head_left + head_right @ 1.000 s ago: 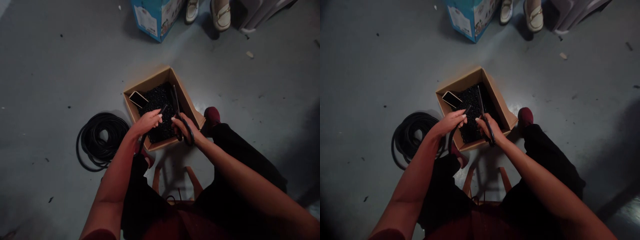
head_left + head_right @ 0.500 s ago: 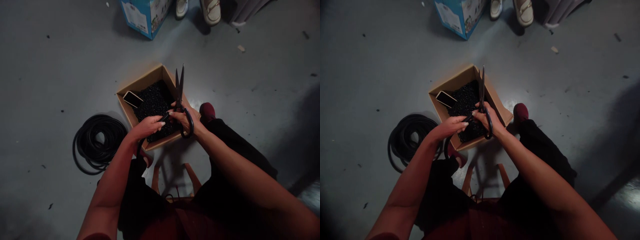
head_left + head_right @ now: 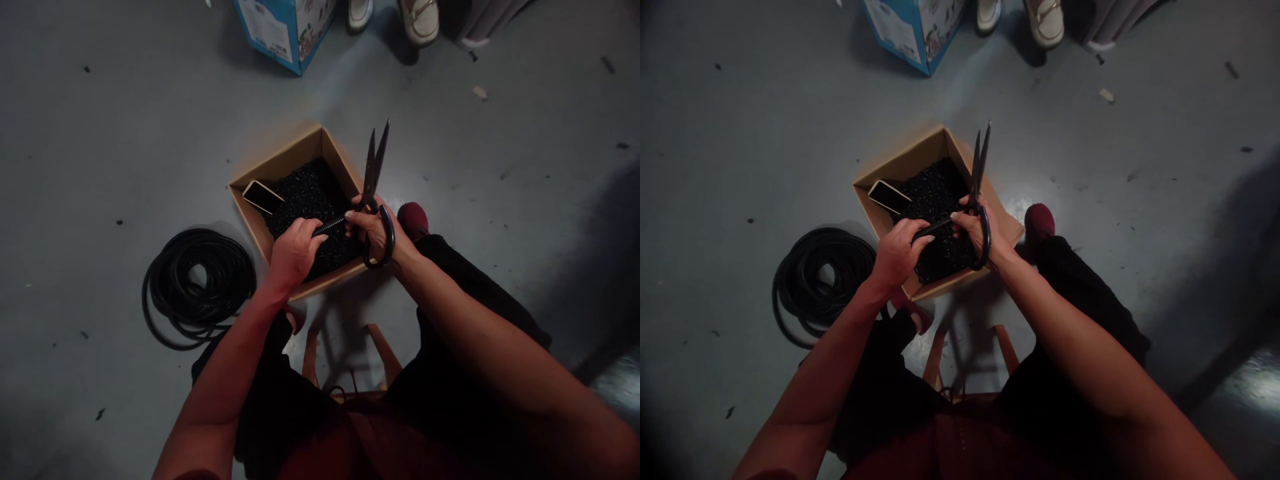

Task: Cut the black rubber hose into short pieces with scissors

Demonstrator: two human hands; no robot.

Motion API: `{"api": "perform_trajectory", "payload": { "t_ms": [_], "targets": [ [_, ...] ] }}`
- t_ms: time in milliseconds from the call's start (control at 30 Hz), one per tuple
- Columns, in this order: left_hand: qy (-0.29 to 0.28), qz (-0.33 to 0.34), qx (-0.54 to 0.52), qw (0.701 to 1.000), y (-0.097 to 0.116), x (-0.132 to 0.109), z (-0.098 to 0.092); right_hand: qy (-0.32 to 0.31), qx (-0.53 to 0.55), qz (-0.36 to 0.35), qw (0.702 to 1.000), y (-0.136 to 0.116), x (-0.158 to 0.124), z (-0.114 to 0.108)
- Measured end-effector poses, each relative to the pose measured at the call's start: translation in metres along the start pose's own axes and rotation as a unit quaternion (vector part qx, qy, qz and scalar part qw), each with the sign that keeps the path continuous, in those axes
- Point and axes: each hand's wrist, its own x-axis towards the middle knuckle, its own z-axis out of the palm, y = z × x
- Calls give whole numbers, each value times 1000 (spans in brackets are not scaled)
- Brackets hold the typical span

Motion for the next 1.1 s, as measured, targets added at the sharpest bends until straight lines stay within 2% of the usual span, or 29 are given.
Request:
{"api": "perform_trajectory", "payload": {
  "t_ms": [67, 133, 267, 400, 567, 700, 933, 1100],
  "targets": [
    [-19, 1, 37, 999, -1, -1, 1, 0, -9, 3, 1000, 2, -1, 0],
    [-34, -9, 30, 999, -4, 1, 0, -3, -41, -10, 999, 2, -3, 0],
    [-42, -72, -91, 992, -17, 9, -14, -29, -144, -32, 989, -1, -7, -2],
    [-21, -147, -220, 964, -34, 16, -34, -87, -260, -16, 962, -2, -14, -1],
    [-9, -166, -285, 944, -42, 18, -42, -147, -365, -7, 919, -1, -26, 4],
    [-19, -153, -275, 949, -43, 17, -39, -171, -392, -16, 904, -4, -32, 8],
    [-24, -111, -169, 979, -33, 17, -38, -199, -371, -5, 907, -2, -32, 9],
    [-33, -89, -116, 989, -29, 18, -36, -211, -349, 1, 913, 3, -30, 7]
  ]
}}
